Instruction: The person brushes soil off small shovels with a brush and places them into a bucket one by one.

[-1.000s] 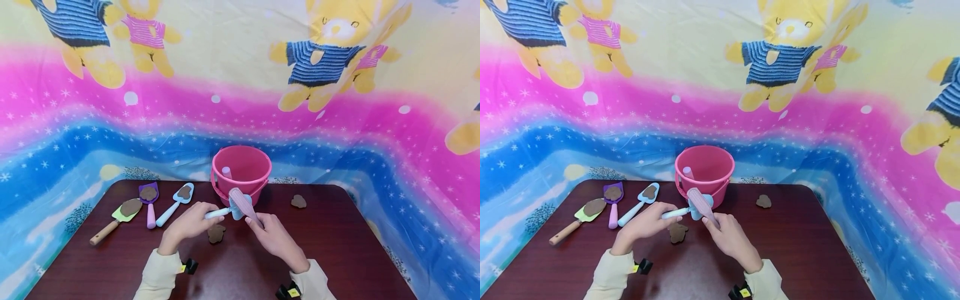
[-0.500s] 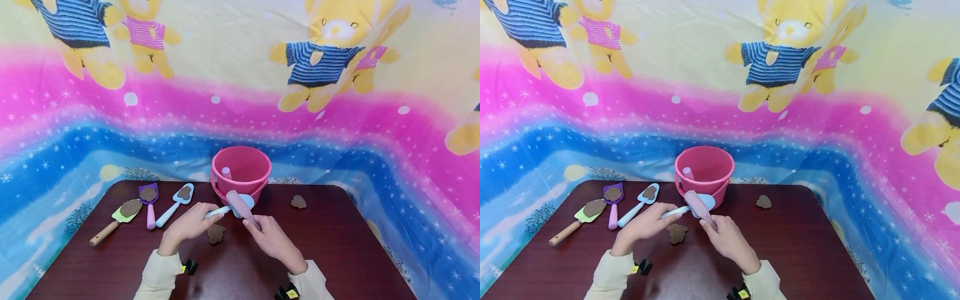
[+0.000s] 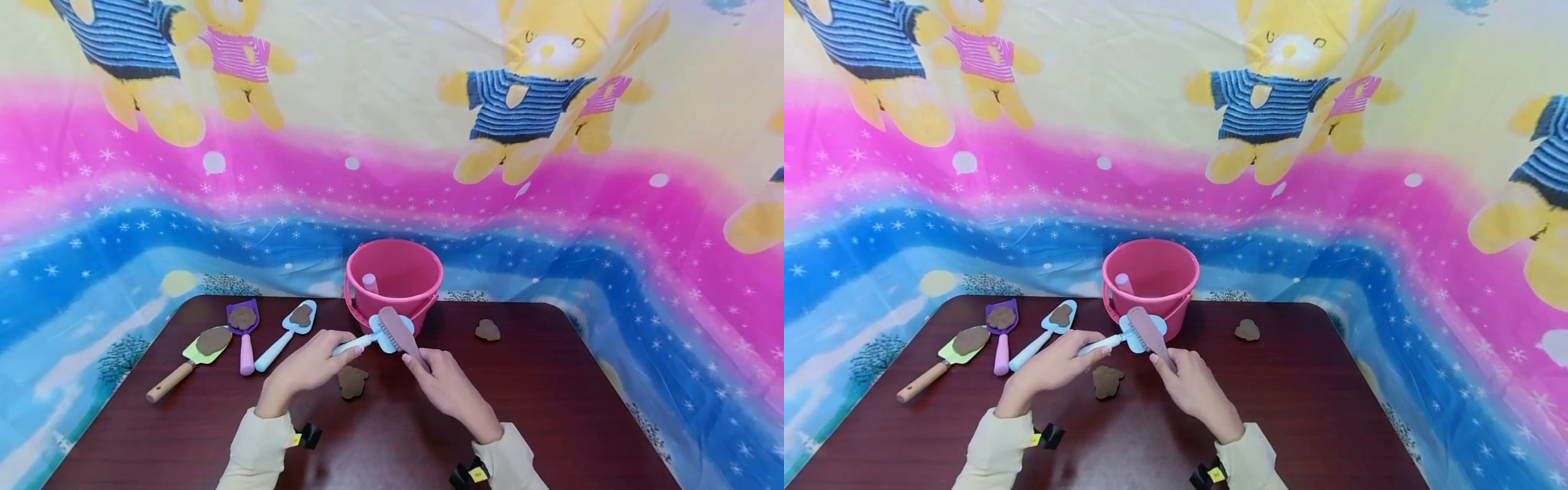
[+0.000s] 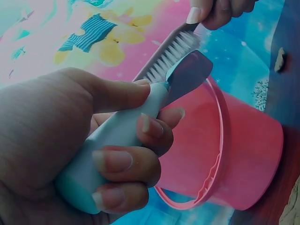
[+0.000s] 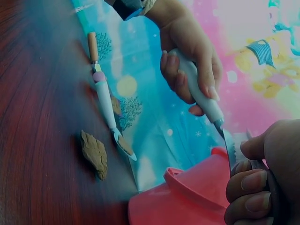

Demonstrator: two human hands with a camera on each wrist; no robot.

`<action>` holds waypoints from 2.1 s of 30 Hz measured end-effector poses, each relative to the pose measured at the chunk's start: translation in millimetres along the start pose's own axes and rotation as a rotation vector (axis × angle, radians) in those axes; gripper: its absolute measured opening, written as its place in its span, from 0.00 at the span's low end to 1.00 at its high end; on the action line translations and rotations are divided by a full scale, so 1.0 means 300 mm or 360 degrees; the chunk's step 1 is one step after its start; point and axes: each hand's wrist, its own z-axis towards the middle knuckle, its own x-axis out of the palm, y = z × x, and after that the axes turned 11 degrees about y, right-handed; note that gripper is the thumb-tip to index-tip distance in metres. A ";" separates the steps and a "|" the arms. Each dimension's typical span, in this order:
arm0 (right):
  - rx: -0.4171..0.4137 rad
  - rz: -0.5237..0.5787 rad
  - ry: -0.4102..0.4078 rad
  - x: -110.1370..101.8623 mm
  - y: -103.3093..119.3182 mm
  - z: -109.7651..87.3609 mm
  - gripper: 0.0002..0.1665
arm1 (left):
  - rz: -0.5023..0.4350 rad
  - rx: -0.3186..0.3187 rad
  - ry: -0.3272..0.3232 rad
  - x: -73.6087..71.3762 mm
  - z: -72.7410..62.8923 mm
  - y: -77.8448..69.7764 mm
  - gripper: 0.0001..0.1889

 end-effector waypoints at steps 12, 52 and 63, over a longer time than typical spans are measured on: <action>0.0058 0.0024 -0.0039 -0.016 -0.044 0.010 0.21 | -0.0078 -0.0037 0.0002 -0.016 -0.019 0.011 0.11; 0.0013 0.0023 -0.0043 -0.025 0.016 -0.018 0.21 | -0.0113 -0.0044 -0.0015 -0.020 -0.017 -0.005 0.09; -0.0082 -0.0073 0.0005 0.010 0.043 -0.023 0.21 | -0.0092 -0.0030 0.0002 0.015 0.013 -0.013 0.10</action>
